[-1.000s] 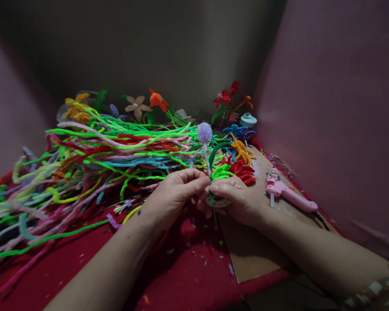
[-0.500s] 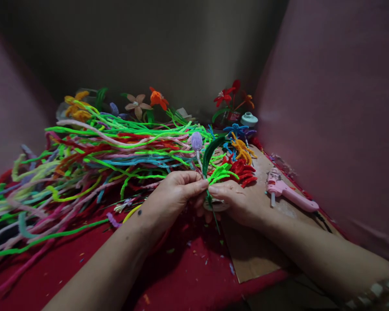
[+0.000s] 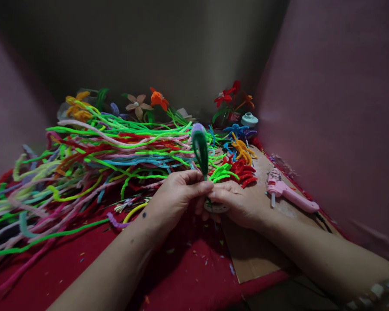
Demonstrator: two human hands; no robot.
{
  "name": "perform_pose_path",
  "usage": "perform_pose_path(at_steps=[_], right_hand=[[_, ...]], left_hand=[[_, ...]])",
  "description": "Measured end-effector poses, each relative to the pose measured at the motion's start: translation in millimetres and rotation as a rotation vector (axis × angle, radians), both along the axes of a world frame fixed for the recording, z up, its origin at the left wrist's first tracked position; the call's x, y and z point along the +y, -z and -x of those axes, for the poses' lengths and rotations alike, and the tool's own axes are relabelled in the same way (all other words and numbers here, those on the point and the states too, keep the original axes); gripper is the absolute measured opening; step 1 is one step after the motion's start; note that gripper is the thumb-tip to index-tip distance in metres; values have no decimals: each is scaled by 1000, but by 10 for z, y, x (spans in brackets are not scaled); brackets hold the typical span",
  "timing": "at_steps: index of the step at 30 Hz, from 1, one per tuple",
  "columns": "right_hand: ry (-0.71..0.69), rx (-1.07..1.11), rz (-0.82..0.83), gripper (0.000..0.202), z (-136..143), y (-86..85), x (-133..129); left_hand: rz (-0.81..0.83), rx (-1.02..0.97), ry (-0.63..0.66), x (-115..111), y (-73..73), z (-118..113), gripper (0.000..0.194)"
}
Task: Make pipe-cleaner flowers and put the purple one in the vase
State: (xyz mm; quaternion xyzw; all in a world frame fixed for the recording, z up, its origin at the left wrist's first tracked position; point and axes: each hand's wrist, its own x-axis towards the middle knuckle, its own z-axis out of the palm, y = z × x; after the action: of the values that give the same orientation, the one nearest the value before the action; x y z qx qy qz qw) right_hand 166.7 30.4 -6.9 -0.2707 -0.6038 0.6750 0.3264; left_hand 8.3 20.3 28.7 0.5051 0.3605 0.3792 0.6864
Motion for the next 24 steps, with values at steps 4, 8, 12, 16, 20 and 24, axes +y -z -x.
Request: perform_pose_path(at_steps=[4, 8, 12, 16, 20, 24], right_hand=[[-7, 54, 64, 39, 15, 12, 0], [-51, 64, 75, 40, 10, 24, -13], [-87, 85, 101, 34, -4, 16, -13], [-207, 105, 196, 35, 1, -11, -22], [-229, 155, 242, 34, 30, -37, -56], [-106, 162, 292, 24, 58, -23, -71]], left_hand=[[-48, -33, 28, 29, 4, 22, 32], [28, -108, 117, 99, 53, 92, 25], [49, -219, 134, 119, 91, 135, 16], [27, -307, 204, 88, 94, 137, 18], [51, -299, 250, 60, 79, 152, 18], [70, -235, 234, 68, 86, 155, 17]])
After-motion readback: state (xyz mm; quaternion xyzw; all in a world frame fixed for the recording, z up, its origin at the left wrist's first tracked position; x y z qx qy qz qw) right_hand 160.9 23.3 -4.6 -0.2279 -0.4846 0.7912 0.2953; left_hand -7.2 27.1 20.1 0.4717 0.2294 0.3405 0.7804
